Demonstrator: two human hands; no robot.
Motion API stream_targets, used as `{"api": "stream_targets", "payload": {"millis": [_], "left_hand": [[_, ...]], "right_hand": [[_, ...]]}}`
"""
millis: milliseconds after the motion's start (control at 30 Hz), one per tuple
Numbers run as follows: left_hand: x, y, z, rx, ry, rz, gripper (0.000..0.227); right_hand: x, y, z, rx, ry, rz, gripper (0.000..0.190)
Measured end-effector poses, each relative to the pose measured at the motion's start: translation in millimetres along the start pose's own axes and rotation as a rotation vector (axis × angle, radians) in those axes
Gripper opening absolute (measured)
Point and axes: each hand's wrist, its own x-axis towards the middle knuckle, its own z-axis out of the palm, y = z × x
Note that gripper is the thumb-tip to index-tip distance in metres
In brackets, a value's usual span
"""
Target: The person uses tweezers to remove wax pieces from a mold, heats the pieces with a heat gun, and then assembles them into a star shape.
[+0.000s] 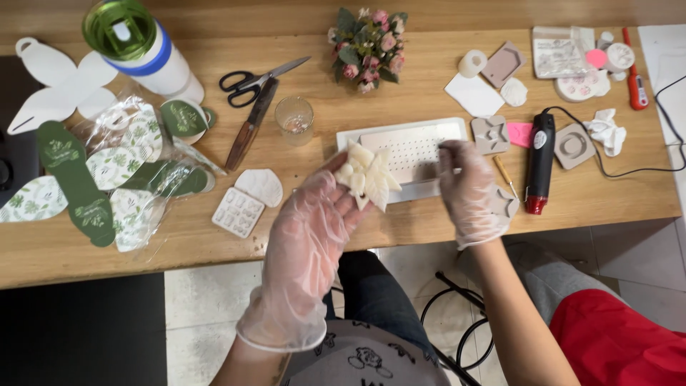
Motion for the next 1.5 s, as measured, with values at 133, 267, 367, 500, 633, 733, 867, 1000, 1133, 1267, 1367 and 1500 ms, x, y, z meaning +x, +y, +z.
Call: {"api": "stream_targets", "payload": {"millis": [133, 267, 367, 500, 633, 733, 867, 1000, 1133, 1267, 1367, 1500], "left_hand": [[3, 22, -15, -0.093, -0.095, 0.051, 0.045], [1, 44, -25, -0.018, -0.09, 0.147, 0.044], [-6, 55, -32, 0.011, -0.071, 0.166, 0.037], [-14, 64, -38, -0.025, -0.017, 0.182, 0.017], [-19, 72, -49, -0.007, -0.053, 0.187, 0.023], [-22, 78, -56, 0.046, 0.011, 0.231, 0.026], [-27, 88, -64, 0.062, 0.113, 0.255, 0.027], [-32, 99, -75, 0.084, 0.164, 0.272, 0.026], [-37, 98, -74, 0.058, 0.122, 0.318, 0.028], [-40, 99, -86, 0.015, 0.111, 0.291, 0.029], [-43, 103, -93, 0.0, 0.136, 0.291, 0.03], [-50, 109, -90, 0.019, 0.216, 0.324, 0.028]], "right_hand": [[-12, -13, -28, 0.363, 0.02, 0.232, 0.012], [-43, -19, -48, 0.727, -0.015, 0.458, 0.015], [-73, -18, -51, 0.699, -0.067, 0.532, 0.022], [-108, -16, -46, 0.581, -0.13, 0.756, 0.025], [-128, -16, -44, 0.657, -0.124, 0.828, 0.026], [-131, -15, -44, 0.672, -0.111, 0.839, 0.025], [-130, -9, -42, 0.692, -0.108, 0.806, 0.026], [-125, -14, -44, 0.698, -0.098, 0.842, 0.024], [-127, -15, -41, 0.697, -0.126, 0.804, 0.026], [-125, -25, -39, 0.669, -0.151, 0.815, 0.024], [-126, -29, -35, 0.664, -0.174, 0.81, 0.023], [-123, -37, -34, 0.64, -0.199, 0.804, 0.023]]}}
